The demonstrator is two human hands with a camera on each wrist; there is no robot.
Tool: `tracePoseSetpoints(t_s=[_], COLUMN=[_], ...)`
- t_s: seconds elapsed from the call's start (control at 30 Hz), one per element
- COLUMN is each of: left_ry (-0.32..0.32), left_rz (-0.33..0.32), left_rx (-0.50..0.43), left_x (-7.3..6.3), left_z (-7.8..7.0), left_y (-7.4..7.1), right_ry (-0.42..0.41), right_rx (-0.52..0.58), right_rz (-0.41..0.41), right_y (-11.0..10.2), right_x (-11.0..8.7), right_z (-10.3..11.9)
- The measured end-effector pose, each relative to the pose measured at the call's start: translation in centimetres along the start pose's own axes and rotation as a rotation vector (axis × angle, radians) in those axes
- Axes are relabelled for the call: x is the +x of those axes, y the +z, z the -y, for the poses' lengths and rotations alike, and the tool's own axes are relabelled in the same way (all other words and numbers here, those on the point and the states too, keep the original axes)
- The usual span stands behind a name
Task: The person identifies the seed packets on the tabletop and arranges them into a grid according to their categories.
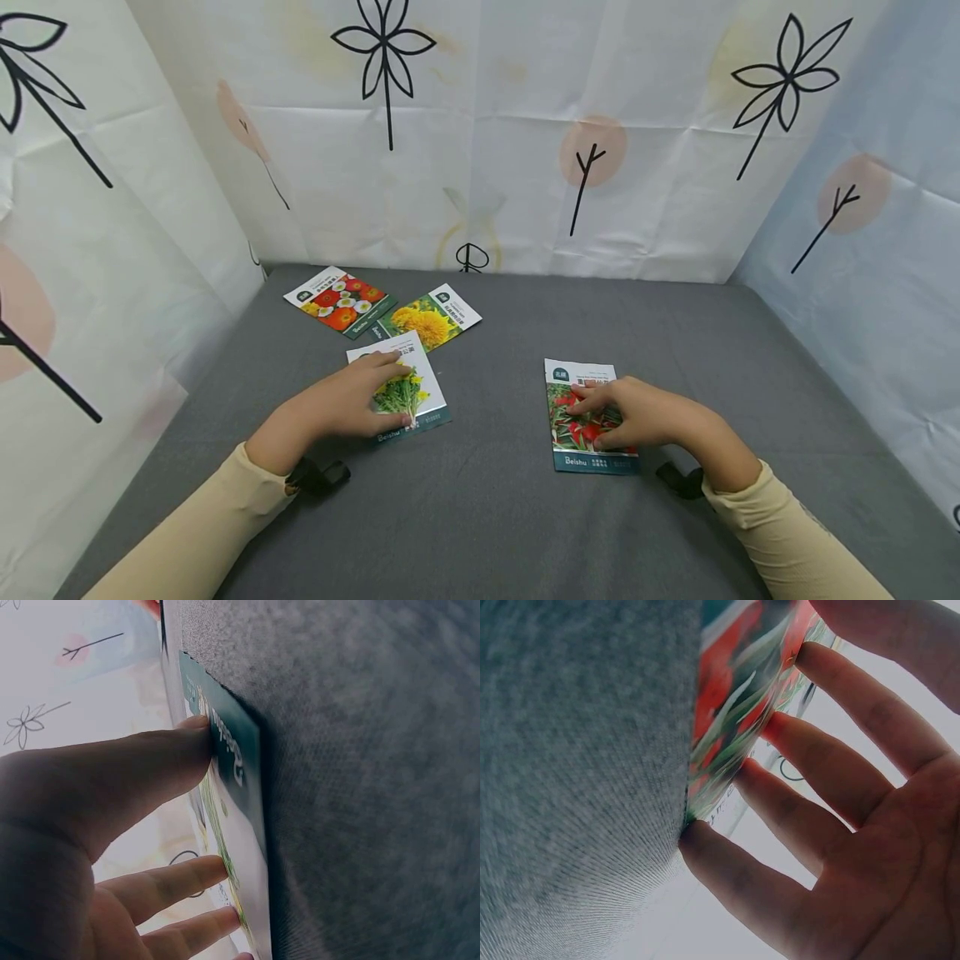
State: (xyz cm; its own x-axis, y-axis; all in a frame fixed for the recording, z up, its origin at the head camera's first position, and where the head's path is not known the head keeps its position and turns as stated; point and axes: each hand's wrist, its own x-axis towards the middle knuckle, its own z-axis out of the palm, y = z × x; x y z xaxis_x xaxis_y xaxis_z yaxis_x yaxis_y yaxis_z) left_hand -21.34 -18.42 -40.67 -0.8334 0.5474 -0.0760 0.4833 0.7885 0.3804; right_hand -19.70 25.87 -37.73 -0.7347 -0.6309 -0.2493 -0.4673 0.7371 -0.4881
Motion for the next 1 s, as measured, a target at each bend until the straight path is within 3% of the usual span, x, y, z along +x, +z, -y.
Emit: tracePoseSetpoints(t_s=[1.0], left_ry=[0.004], left_rz=[0.010], left_rx=[-0.001], left_x=[0.06], left_z=[0.08], left_y=[0.27], right_ry=[-0.002], right_rx=[-0.008], right_rz=[-0.001], right_y=[0.08], right_x=[0.02], right_z=[-0.01])
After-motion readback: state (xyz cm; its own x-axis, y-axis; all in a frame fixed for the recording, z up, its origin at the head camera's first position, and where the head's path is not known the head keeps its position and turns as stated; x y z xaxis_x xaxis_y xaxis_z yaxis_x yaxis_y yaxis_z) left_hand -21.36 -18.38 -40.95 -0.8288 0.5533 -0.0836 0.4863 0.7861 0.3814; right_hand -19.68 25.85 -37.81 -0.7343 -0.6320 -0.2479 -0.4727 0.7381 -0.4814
